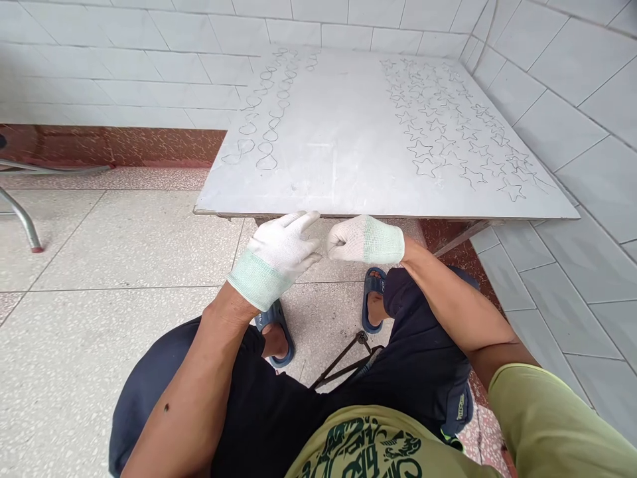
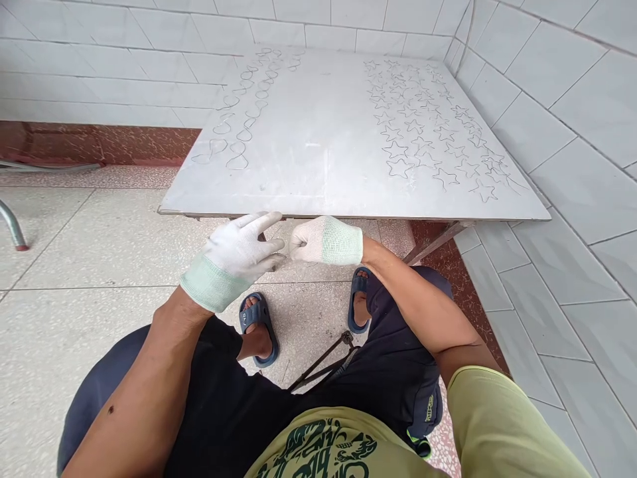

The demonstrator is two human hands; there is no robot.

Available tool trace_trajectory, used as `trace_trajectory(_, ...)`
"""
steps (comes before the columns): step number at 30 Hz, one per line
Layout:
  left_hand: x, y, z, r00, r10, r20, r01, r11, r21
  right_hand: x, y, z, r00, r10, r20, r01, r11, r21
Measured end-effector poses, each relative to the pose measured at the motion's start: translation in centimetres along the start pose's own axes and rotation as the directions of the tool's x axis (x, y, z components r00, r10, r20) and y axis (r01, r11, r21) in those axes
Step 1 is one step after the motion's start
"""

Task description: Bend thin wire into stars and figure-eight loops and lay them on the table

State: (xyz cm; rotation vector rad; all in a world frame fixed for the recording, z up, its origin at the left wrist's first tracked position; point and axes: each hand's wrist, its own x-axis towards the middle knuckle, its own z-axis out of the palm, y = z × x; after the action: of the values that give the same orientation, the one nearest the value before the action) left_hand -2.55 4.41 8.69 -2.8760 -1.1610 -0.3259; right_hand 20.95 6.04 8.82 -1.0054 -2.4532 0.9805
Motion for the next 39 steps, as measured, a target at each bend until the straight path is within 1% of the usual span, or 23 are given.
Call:
trace_trajectory(6,-0.3,0.0,0.8,0.998,0.032,-0.056,-0.031,0.999,0.027,0.0,0.9,0.3,0.999,-0.035,0.0,0.035,0.999,-0.036)
trace_trajectory(10,-0.6,0.0,0.8,0.996,-0.013,-0.091,0.016,1.0,0.024,0.1,1.2,0.2,0.999,-0.042,-0.007,0.042,0.998,-0.054)
trace_trajectory(13,-0.6,0.1,0.7,0.993,-0.06,-0.099,0.064,0.997,0.036,0.2,0.7,-0.1,1.0,-0.014,-0.008,0.013,0.999,-0.046)
trace_trajectory(17,-0.3,0.5,0.3,0.986,-0.104,-0.128,0.111,0.993,0.043,0.3,-0.4,-0.4,0.997,0.068,-0.042,-0.07,0.997,-0.04)
trace_trajectory(20,-0.1,1.1,-0.3,0.982,-0.152,-0.113,0.157,0.987,0.035,0.3,-0.6,-0.5,0.992,0.108,-0.067,-0.111,0.993,-0.033)
trace_trajectory(23,0.0,1.8,-1.0,0.974,-0.22,-0.061,0.221,0.975,0.018,0.3,-0.4,-0.4,0.988,0.115,-0.1,-0.118,0.993,-0.018)
trace_trajectory(25,0.1,2.1,-1.3,0.969,-0.243,-0.046,0.244,0.97,0.016,0.2,-0.4,-0.3,0.985,0.119,-0.127,-0.121,0.993,-0.01)
trace_trajectory(28,0.1,2.1,-1.2,0.966,-0.254,-0.055,0.257,0.966,0.036,0.3,-0.5,-0.1,0.977,0.139,-0.16,-0.143,0.99,-0.014)
trace_trajectory(31,0.0,2.1,-0.5,0.957,-0.281,-0.066,0.284,0.957,0.05,0.5,-0.8,0.3,0.972,0.147,-0.185,-0.155,0.987,-0.032)
trace_trajectory(33,-0.1,2.2,0.0,0.937,-0.341,-0.074,0.342,0.939,0.009,0.6,-1.0,0.6,0.969,0.135,-0.206,-0.147,0.988,-0.04)
trace_trajectory(36,-0.2,2.5,0.4,0.88,-0.47,-0.074,0.455,0.877,-0.152,0.8,-1.2,1.2,0.959,0.115,-0.26,-0.131,0.99,-0.045)
trace_trajectory(38,-0.3,2.9,0.5,0.829,-0.557,-0.05,0.515,0.794,-0.324,0.9,-1.2,1.6,0.951,0.1,-0.291,-0.121,0.991,-0.055)
trace_trajectory(39,-0.3,3.1,0.5,0.801,-0.598,-0.024,0.533,0.731,-0.427,0.9,-1.2,1.8,0.949,0.093,-0.302,-0.119,0.991,-0.068)
